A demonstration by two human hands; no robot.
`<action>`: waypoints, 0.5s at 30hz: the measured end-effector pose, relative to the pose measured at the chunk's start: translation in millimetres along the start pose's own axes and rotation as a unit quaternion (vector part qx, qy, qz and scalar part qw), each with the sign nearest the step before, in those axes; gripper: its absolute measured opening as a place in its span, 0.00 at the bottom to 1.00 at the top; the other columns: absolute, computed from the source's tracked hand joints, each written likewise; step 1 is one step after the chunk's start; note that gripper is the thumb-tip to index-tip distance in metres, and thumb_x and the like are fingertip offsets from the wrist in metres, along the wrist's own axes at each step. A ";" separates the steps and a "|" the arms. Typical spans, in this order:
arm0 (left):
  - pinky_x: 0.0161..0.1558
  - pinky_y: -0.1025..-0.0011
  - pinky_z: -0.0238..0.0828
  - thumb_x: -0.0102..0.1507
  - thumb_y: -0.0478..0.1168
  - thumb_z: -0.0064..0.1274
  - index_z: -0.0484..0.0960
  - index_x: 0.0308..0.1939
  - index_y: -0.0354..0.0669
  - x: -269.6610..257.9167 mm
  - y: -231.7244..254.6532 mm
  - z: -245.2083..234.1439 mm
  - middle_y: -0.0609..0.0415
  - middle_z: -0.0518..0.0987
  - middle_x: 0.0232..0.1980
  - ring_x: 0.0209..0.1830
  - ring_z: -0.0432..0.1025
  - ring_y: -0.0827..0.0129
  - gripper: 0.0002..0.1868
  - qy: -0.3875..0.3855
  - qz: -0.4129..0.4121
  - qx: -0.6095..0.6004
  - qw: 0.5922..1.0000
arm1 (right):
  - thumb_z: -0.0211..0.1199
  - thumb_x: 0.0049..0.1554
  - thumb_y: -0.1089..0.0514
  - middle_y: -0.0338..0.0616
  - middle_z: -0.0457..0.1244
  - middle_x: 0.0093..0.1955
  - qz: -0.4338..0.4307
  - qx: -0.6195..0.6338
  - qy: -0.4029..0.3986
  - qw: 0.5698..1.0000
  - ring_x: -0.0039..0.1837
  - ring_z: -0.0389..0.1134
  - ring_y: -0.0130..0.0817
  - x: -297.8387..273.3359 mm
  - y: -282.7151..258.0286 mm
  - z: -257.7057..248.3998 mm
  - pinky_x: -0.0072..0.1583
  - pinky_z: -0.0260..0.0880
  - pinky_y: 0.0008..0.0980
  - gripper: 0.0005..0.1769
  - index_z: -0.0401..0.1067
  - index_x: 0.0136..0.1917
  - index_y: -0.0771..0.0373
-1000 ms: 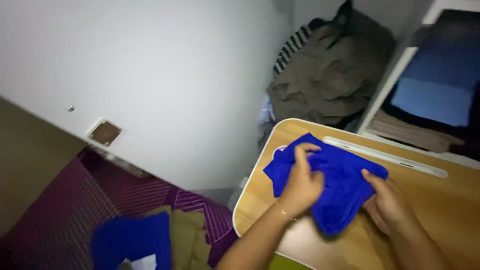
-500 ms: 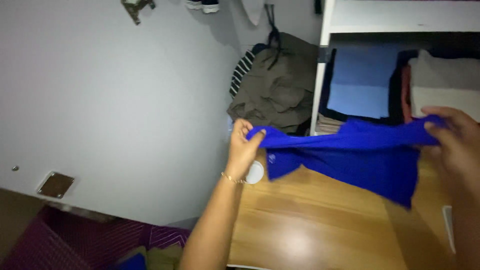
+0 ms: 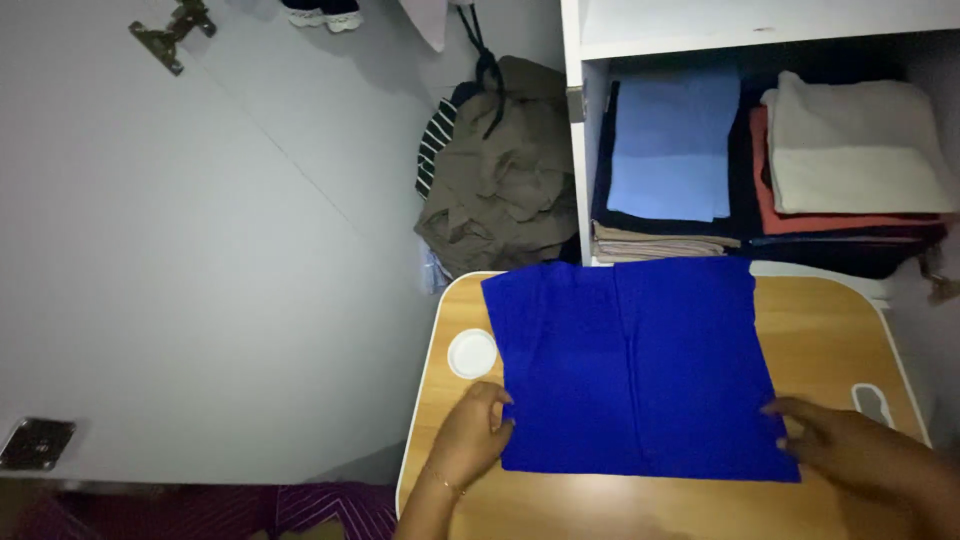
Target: The person folds several garments on a small wooden table and places them into a white closet shelf. The person folds a black cloth, a white cloth, a light blue cloth, and a dark blue cloth one by one, smoothing each before stacking them in the closet.
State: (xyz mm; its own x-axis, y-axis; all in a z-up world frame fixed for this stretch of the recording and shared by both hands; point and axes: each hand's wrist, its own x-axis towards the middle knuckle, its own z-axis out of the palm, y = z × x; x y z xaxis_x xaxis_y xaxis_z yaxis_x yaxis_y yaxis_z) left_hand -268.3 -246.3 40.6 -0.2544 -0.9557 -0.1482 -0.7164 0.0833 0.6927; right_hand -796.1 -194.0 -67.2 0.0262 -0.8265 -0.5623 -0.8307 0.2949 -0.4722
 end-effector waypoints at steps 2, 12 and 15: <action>0.47 0.56 0.68 0.61 0.40 0.52 0.78 0.49 0.48 7.9 22.2 -7.0 0.50 0.76 0.43 0.43 0.73 0.53 0.13 0.059 0.017 0.093 0.994 | 0.58 0.58 0.38 0.22 0.72 0.67 0.010 0.002 0.062 0.998 0.67 0.75 0.20 -19.2 -52.0 -22.4 0.69 0.68 0.23 0.22 0.77 0.63 0.38; 0.67 0.34 0.52 0.62 0.37 0.55 0.77 0.57 0.34 72.7 98.8 55.5 0.31 0.72 0.67 0.72 0.63 0.37 0.20 0.116 0.206 0.172 0.956 | 0.72 0.52 0.48 0.75 0.58 0.63 0.051 0.082 0.316 0.944 0.63 0.68 0.72 32.4 -173.8 -33.6 0.56 0.77 0.58 0.47 0.59 0.77 0.73; 0.70 0.29 0.41 0.60 0.43 0.56 0.73 0.66 0.45 101.3 50.8 81.8 0.40 0.59 0.79 0.80 0.51 0.46 0.29 0.164 0.158 0.218 0.949 | 0.73 0.48 0.48 0.72 0.67 0.57 -0.010 0.085 0.450 0.889 0.59 0.68 0.67 60.5 -138.4 -19.7 0.62 0.68 0.54 0.43 0.67 0.69 0.76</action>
State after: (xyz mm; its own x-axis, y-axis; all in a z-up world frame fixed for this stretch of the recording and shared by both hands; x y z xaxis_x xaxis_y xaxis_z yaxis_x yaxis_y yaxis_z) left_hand -383.6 -315.8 3.0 -0.3364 -0.8941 0.2956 -0.8574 0.4206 0.2966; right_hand -690.5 -294.2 -22.4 -0.4796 -0.8582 0.1829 -0.7375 0.2813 -0.6140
